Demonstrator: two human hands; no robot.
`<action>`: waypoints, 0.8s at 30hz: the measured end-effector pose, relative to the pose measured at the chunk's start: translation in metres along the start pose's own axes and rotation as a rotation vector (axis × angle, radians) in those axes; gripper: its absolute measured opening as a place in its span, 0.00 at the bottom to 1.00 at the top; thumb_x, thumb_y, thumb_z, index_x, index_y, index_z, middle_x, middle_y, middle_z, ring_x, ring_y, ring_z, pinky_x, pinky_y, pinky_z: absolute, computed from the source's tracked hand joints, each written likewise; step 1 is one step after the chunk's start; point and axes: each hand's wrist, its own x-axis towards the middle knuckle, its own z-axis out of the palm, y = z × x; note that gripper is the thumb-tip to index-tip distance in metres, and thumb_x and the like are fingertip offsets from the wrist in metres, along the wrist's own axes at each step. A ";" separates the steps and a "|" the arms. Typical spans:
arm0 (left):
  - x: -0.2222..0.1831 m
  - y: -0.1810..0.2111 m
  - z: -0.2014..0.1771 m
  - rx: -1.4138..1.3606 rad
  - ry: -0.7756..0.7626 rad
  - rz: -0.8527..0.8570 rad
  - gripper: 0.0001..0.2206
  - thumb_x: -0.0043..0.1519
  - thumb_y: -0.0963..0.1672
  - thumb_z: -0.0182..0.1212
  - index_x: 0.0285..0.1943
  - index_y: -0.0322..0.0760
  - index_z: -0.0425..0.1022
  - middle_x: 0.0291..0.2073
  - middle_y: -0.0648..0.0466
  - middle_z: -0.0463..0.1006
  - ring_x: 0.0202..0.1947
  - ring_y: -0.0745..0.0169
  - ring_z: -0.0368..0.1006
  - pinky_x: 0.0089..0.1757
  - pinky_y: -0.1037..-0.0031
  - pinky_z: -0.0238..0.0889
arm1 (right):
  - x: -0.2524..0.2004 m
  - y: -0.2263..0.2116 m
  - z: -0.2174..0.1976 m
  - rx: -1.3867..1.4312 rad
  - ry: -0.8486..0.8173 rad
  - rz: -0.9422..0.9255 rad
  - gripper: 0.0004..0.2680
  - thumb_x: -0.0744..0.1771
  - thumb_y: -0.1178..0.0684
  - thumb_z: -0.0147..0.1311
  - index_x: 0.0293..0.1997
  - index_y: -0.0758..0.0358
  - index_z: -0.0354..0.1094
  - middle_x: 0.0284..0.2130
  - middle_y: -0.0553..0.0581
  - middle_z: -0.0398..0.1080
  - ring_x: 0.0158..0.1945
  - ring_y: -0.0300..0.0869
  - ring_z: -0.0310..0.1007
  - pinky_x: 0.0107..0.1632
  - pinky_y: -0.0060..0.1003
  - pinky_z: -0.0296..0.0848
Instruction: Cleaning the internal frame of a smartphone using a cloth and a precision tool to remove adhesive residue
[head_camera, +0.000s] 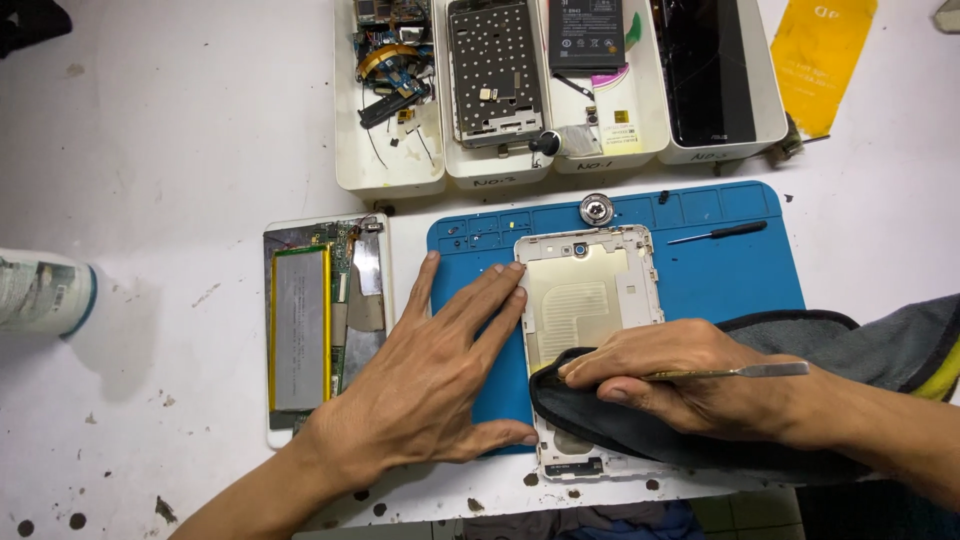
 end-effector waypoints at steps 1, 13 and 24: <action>0.001 0.000 0.000 -0.001 0.004 0.002 0.55 0.55 0.69 0.60 0.76 0.23 0.51 0.75 0.32 0.53 0.74 0.38 0.52 0.68 0.35 0.28 | 0.001 0.000 -0.001 -0.004 -0.001 0.002 0.09 0.69 0.55 0.51 0.50 0.67 0.75 0.46 0.58 0.82 0.48 0.48 0.86 0.52 0.38 0.85; 0.002 0.000 0.000 -0.030 0.026 0.009 0.53 0.55 0.68 0.60 0.74 0.23 0.55 0.73 0.33 0.57 0.74 0.39 0.52 0.68 0.35 0.27 | 0.003 -0.004 -0.001 0.021 0.019 -0.058 0.09 0.69 0.56 0.50 0.48 0.70 0.74 0.44 0.61 0.81 0.46 0.49 0.86 0.49 0.40 0.85; 0.002 0.000 -0.001 -0.058 0.047 0.015 0.53 0.53 0.66 0.65 0.74 0.23 0.56 0.72 0.32 0.58 0.74 0.38 0.53 0.67 0.33 0.29 | 0.004 -0.006 -0.003 0.049 -0.001 -0.080 0.10 0.70 0.54 0.49 0.49 0.70 0.74 0.45 0.61 0.81 0.43 0.50 0.85 0.46 0.38 0.85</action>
